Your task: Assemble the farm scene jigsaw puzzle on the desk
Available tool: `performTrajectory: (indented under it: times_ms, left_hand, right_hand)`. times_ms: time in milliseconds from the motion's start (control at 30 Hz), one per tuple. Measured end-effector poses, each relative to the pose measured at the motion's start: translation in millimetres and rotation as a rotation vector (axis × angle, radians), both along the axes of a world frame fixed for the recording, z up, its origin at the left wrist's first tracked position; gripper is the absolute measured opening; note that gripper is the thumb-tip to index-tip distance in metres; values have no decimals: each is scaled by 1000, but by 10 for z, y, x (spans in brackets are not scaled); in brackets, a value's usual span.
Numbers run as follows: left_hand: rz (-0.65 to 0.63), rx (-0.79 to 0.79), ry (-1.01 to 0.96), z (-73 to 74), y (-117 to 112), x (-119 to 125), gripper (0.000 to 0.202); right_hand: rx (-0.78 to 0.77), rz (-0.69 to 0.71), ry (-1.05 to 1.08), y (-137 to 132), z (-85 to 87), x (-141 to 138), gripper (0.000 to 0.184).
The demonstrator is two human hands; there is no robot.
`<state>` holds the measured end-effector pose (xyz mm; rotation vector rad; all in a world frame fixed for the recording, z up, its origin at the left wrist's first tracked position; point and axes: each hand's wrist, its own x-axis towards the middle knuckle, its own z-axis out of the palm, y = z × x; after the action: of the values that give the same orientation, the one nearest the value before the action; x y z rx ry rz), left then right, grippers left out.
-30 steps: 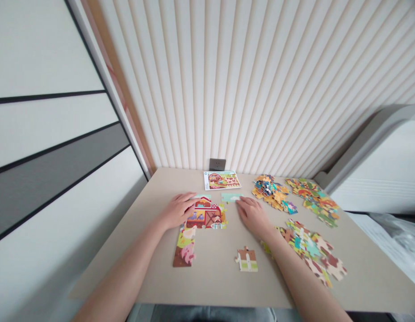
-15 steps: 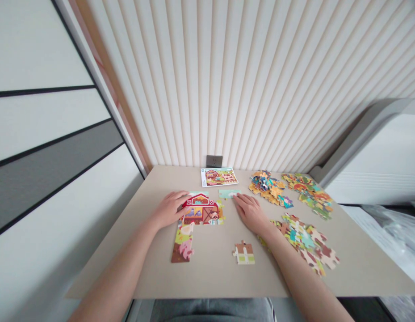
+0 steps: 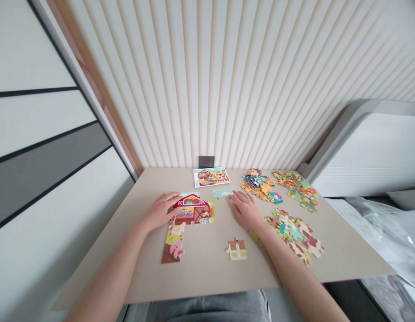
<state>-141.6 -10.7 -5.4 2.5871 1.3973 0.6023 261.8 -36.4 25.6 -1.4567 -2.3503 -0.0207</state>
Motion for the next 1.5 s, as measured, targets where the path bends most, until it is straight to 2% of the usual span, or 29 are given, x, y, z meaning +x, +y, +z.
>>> performTrajectory:
  times_ms: [100, 233, 333, 400, 500, 633, 867, 1000, 1133, 1367, 1500]
  left_hand:
    - [1, -6, -1, -19, 9, -9, 49]
    - [4, -14, 6, -40, 23, -8, 51]
    - [43, 6, -7, -53, 47, -30, 48]
    - [89, 38, -15, -60, 64, -60, 46]
    - [135, 71, -3, -69, 77, -101, 44]
    - [139, 75, 4, -83, 64, -101, 41]
    - [137, 79, 5, -78, 58, -68, 40]
    - [133, 74, 2, -66, 58, -69, 40]
    - [142, 73, -3, -77, 56, -68, 40]
    - [140, 87, -11, -110, 59, -61, 39]
    - [137, 90, -9, -115, 57, -61, 39]
  right_hand:
    - [-14, -92, 63, -67, 130, 256, 39]
    - [-141, -173, 81, -267, 279, 744, 38]
    - [-243, -166, 24, -478, 352, 1001, 41]
    - [-276, -134, -5, -611, 385, 1074, 43]
    - [-300, -69, -28, -736, 404, 1081, 48]
    - [-306, -37, -34, -723, 355, 1052, 47]
    - [-193, -131, -90, -579, 226, 1027, 40]
    - [-241, 6, -106, -697, 303, 941, 39]
    - [-354, 116, -136, -829, 392, 837, 48]
    - [-424, 150, -175, -832, 503, 750, 41]
    - [-396, 57, -195, -855, 475, 783, 44]
